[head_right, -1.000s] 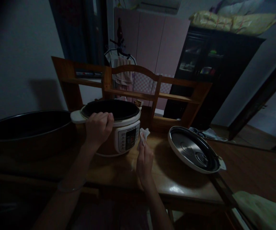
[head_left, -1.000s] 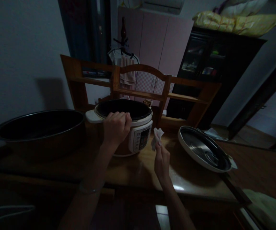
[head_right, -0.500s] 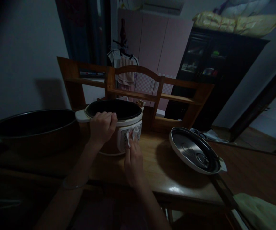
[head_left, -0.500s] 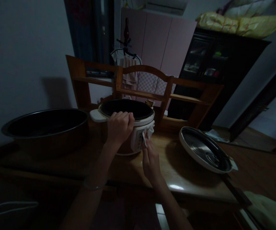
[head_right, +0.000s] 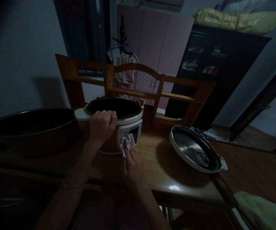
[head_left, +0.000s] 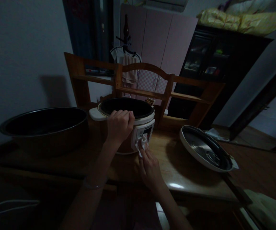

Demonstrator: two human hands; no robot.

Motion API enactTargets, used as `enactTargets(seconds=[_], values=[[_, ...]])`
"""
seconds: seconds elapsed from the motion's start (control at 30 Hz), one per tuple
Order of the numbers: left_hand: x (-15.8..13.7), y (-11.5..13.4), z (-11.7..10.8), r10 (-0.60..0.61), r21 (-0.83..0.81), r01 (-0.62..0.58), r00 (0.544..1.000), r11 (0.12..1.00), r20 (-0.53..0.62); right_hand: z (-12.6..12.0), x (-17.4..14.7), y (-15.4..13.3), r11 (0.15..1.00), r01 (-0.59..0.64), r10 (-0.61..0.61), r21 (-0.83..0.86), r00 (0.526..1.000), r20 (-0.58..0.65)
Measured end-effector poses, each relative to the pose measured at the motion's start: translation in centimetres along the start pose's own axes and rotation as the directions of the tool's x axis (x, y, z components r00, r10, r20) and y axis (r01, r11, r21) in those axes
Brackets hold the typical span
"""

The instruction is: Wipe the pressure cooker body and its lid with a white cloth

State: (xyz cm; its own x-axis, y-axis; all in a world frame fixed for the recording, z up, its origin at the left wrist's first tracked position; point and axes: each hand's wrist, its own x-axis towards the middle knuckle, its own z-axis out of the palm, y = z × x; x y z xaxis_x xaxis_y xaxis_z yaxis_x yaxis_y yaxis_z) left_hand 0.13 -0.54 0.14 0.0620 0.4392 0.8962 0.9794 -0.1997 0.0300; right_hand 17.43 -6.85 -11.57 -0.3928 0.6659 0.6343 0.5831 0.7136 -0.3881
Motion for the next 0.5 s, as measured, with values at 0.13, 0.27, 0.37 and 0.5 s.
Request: enactTargets(seconds=[0.13, 0.27, 0.37, 0.5], values=[[0.0, 0.0, 0.0, 0.006, 0.008, -0.006, 1.000, 1.000, -0.001, 0.0, -0.4, 0.1, 1.000, -0.008, 0.008, -0.013, 1.000, 0.011], [0.0, 0.1, 0.1, 0.002, 0.001, -0.002, 1.000, 1.000, -0.007, 0.2, -0.8, 0.3, 1.000, 0.001, -0.001, -0.030, 1.000, 0.009], [0.0, 0.0, 0.1, 0.005, 0.007, -0.005, 1.000, 1.000, -0.015, 0.2, -1.0, 0.4, 0.999, -0.001, 0.001, -0.039, 1.000, 0.008], [0.0, 0.0, 0.1, 0.010, 0.025, -0.009, 1.000, 1.000, -0.024, 0.1, -1.1, 0.3, 0.999, -0.019, 0.019, -0.030, 1.000, 0.011]])
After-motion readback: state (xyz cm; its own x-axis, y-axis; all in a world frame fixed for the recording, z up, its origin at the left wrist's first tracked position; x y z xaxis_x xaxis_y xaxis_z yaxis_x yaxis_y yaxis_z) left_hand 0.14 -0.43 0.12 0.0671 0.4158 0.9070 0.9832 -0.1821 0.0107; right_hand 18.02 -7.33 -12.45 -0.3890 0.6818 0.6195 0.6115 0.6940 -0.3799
